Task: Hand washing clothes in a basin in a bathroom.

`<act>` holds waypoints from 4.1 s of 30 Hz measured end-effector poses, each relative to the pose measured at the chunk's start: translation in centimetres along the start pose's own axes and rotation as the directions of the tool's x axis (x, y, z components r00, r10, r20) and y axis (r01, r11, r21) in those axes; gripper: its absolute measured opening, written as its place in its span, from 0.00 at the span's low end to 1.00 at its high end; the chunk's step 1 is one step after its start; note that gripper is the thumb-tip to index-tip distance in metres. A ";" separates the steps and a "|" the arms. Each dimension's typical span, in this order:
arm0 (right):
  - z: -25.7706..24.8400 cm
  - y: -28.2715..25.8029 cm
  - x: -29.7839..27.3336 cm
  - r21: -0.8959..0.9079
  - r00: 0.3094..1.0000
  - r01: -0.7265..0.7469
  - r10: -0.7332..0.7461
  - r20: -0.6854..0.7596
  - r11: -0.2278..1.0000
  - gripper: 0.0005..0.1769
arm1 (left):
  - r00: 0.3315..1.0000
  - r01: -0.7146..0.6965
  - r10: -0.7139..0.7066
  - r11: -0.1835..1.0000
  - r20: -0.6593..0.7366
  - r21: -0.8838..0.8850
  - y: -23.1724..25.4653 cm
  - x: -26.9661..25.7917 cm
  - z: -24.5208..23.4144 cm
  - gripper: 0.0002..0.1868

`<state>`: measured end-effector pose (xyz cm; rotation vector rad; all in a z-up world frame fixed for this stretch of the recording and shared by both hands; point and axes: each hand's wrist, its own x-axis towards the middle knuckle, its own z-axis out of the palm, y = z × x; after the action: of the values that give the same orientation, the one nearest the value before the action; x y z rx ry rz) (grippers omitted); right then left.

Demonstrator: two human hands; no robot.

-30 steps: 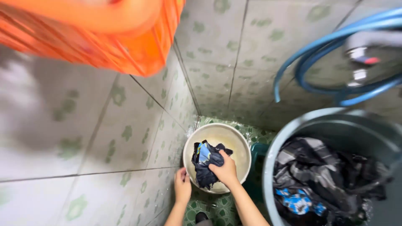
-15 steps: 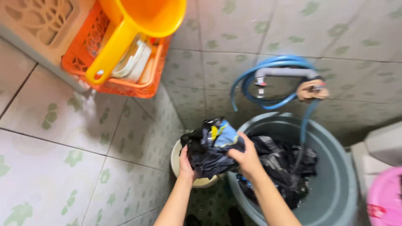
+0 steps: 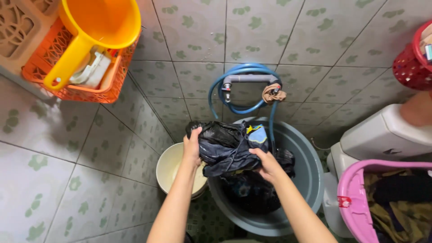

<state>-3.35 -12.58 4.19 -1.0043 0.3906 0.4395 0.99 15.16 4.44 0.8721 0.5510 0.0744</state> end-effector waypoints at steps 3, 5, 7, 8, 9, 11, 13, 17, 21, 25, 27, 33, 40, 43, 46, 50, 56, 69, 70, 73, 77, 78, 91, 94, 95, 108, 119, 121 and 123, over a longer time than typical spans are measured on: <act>-1.2 -0.1 0.6 -0.167 0.997 -0.072 0.067 -0.031 0.983 0.19 | 0.975 -0.137 0.114 0.985 0.190 0.110 2.2 -2.5 2.4 0.18; -1.6 -0.9 0.7 -0.209 0.993 -0.095 0.080 -0.082 0.973 0.19 | 0.958 -0.198 0.150 0.962 0.245 0.186 3.2 -4.0 4.7 0.17; -3.3 -1.5 0.6 -0.241 0.985 -0.128 0.095 -0.145 0.962 0.20 | 0.939 -0.248 0.165 0.932 0.301 0.265 3.3 -5.3 6.2 0.16; -4.8 -2.0 0.7 -0.281 0.971 -0.072 0.002 -0.240 0.957 0.19 | 0.926 -0.271 0.139 0.891 0.350 0.364 3.0 -5.6 6.9 0.17; -6.2 -2.5 0.7 -0.326 0.940 -0.020 -0.093 -0.328 0.945 0.19 | 0.912 -0.296 0.107 0.839 0.395 0.456 2.7 -6.0 7.5 0.18; -10.5 -2.9 1.9 -0.176 0.945 0.146 -0.190 -0.267 0.973 0.18 | 0.896 -0.332 0.086 0.782 0.436 0.528 0.2 -5.1 7.2 0.20; -12.8 -4.1 1.8 -0.008 0.930 0.299 -0.293 -0.223 0.954 0.18 | 0.878 -0.369 0.058 0.715 0.475 0.594 -1.8 -4.4 7.2 0.22; -14.0 -7.7 -0.7 0.051 0.814 0.494 -0.441 -0.378 0.868 0.18 | 0.923 -0.317 0.010 0.587 0.385 0.745 -4.1 -5.1 7.8 0.19; -14.7 -14.2 -4.6 0.073 0.567 0.627 -0.391 -0.725 0.776 0.22 | 0.945 -0.232 -0.030 0.638 0.325 0.734 -5.0 -5.5 8.7 0.21; -18.9 -14.3 -4.4 0.005 0.680 0.639 -0.561 -0.472 0.769 0.21 | 0.916 -0.268 -0.037 0.684 0.399 0.679 -5.8 -4.3 9.3 0.17; -21.9 -11.7 -2.2 -0.271 0.692 0.485 -0.554 -0.463 0.832 0.20 | 0.835 -0.480 0.030 0.528 0.549 0.701 -5.2 -5.8 10.3 0.12; -19.8 -8.9 -3.0 -0.288 0.802 0.430 -0.509 -0.312 0.855 0.22 | 0.590 -0.700 0.126 0.572 0.798 0.427 -1.0 -10.3 16.3 0.10; -17.7 -10.2 -4.6 -0.562 0.750 0.431 -0.627 -0.211 0.705 0.17 | 0.632 -0.560 0.043 0.716 0.774 0.417 2.7 -13.6 19.3 0.09; -14.5 -11.9 -6.8 -0.259 0.756 0.606 -0.646 -0.105 0.752 0.19 | 0.662 -0.638 0.013 0.535 0.749 0.554 -0.7 -10.3 16.5 0.08; -11.9 -13.5 -8.9 -0.199 0.755 0.628 -0.651 -0.080 0.752 0.24 | 0.669 -0.715 0.111 0.366 0.735 0.595 -9.1 -3.1 10.4 0.07; -10.7 -14.1 -9.5 -0.056 0.846 0.531 -0.533 -0.009 0.845 0.30 | 0.867 -0.440 -0.276 -0.038 0.414 0.897 -13.4 -3.2 9.1 0.30; -9.0 -14.1 -10.8 -0.050 0.891 0.455 -0.453 0.040 0.889 0.31 | 0.560 -0.493 -0.321 0.611 0.763 0.619 -13.9 -7.9 15.0 0.47; -22.0 -12.5 -4.3 -0.637 0.653 0.399 -0.692 -0.308 0.660 0.08 | 0.593 -0.419 -0.069 0.825 0.803 0.380 -3.3 -5.9 15.8 0.12; -21.5 -12.7 -4.8 -0.636 0.652 0.400 -0.692 -0.309 0.660 0.08 | 0.591 -0.420 -0.069 0.824 0.803 0.380 -1.5 -7.6 16.7 0.12; -20.1 -13.6 -5.7 -0.762 0.533 0.350 -0.785 -0.315 0.544 0.06 | 0.590 -0.768 0.126 0.391 0.798 0.506 2.2 -9.7 18.2 0.27; -22.0 -14.2 -4.7 -0.601 0.538 0.550 -0.796 -0.277 0.580 0.06 | 0.709 -0.637 0.193 -0.238 0.678 0.734 1.5 -6.6 16.1 0.23; -23.0 -14.2 -4.0 -0.432 0.576 0.651 -0.777 -0.255 0.624 0.06 | 0.674 -0.627 0.242 -0.311 0.698 0.714 1.4 -6.0 15.5 0.18; -10.9 -19.6 -12.1 0.160 0.725 0.675 -0.688 0.039 0.720 0.21 | 0.831 -0.408 0.046 0.728 0.555 0.551 -5.8 -1.0 11.0 0.14; -8.8 -18.1 -10.5 0.153 0.740 0.640 -0.658 0.139 0.753 0.20 | 0.976 -0.204 0.085 0.064 0.198 0.977 -6.3 -5.6 12.0 0.24; -8.3 -17.1 -9.1 0.117 0.746 0.651 -0.660 0.089 0.750 0.20 | 0.985 -0.166 -0.057 -0.022 0.165 0.986 -6.7 -7.3 12.5 0.40; -5.5 -14.2 -9.4 -0.819 0.744 0.508 -0.616 0.261 0.267 0.19 | 0.501 0.443 -0.536 0.833 0.679 0.331 -23.7 -6.2 10.1 0.36; -21.5 -2.4 -3.6 -0.851 0.771 0.450 -0.598 0.219 0.269 0.49 | 0.564 0.605 -0.420 0.796 0.711 -0.010 -30.0 2.7 12.2 0.13; -22.4 -2.6 -2.9 -0.898 0.763 0.356 -0.635 0.121 0.257 0.40 | 0.555 0.580 -0.358 0.813 0.751 -0.042 -29.5 3.1 12.3 0.14; -21.3 -4.3 -3.8 -0.959 0.654 0.240 -0.755 0.042 0.154 0.23 | 0.682 0.337 -0.496 0.865 0.538 0.372 -24.9 1.7 13.8 0.12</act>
<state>-6.70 -33.72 -1.03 -2.3493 0.1300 -0.3760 5.27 -10.27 -7.69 0.9243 0.1174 -0.7104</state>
